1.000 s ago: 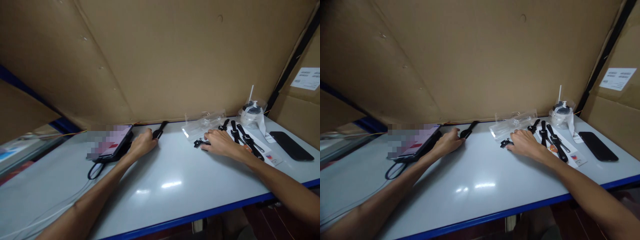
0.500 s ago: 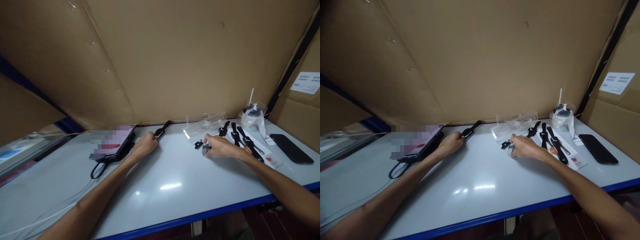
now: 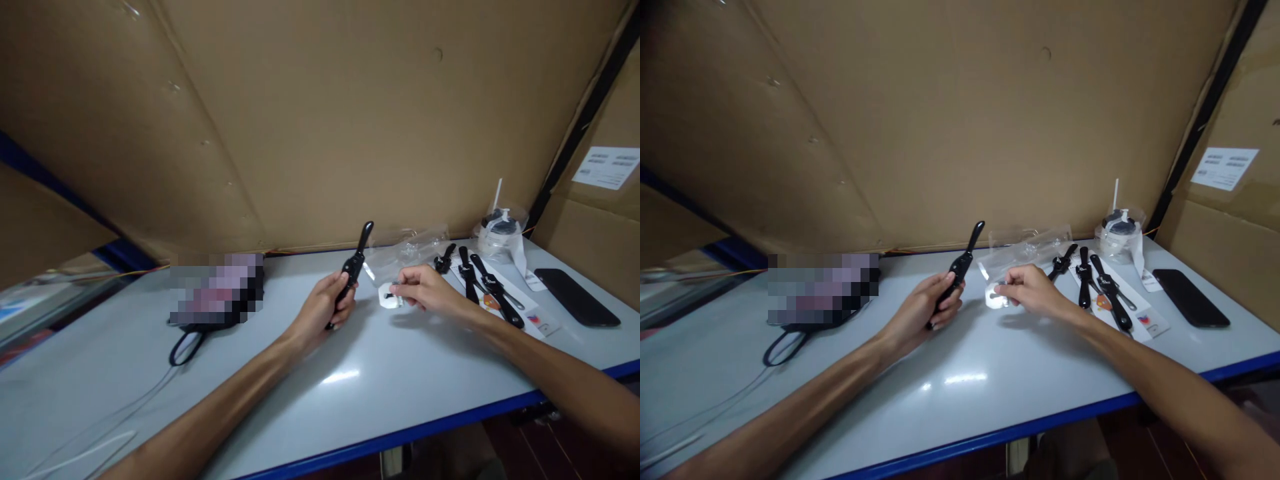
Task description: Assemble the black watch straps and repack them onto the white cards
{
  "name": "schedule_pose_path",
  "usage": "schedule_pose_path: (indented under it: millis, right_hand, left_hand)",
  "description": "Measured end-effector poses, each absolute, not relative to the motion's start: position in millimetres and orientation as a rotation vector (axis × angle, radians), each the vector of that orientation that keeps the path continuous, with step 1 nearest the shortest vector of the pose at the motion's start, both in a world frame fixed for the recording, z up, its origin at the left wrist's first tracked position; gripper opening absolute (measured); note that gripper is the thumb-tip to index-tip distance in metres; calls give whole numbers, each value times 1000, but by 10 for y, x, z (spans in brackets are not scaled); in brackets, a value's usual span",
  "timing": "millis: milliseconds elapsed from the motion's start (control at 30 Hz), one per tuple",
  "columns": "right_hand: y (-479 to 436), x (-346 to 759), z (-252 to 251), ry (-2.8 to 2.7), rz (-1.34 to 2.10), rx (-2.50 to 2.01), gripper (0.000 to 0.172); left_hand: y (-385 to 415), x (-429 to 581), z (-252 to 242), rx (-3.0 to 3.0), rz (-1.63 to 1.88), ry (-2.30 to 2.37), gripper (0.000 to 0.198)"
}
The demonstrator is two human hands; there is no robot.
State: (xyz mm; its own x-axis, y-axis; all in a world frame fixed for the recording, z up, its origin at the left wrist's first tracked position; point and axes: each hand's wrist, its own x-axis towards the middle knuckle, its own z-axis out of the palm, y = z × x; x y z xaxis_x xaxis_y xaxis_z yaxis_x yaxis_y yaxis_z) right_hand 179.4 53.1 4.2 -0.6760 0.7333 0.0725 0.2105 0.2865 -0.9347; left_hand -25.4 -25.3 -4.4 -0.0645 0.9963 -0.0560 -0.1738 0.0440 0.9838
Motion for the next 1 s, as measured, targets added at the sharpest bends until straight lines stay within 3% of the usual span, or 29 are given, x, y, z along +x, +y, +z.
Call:
schedule_pose_path:
  millis: [267, 667, 1000]
  right_hand:
    - [469, 1670, -222, -1851, 1507, -806, 27]
    - [423, 1674, -163, -1819, 1575, -730, 26]
    - [434, 1652, -207, -1793, 1672, -774, 20]
  left_hand:
    - [-329, -30, -203, 1163, 1220, 1146, 30]
    - [-363, -26, -175, 1122, 1135, 1131, 38]
    - [-384, -41, -141, 1184, 985, 1106, 32]
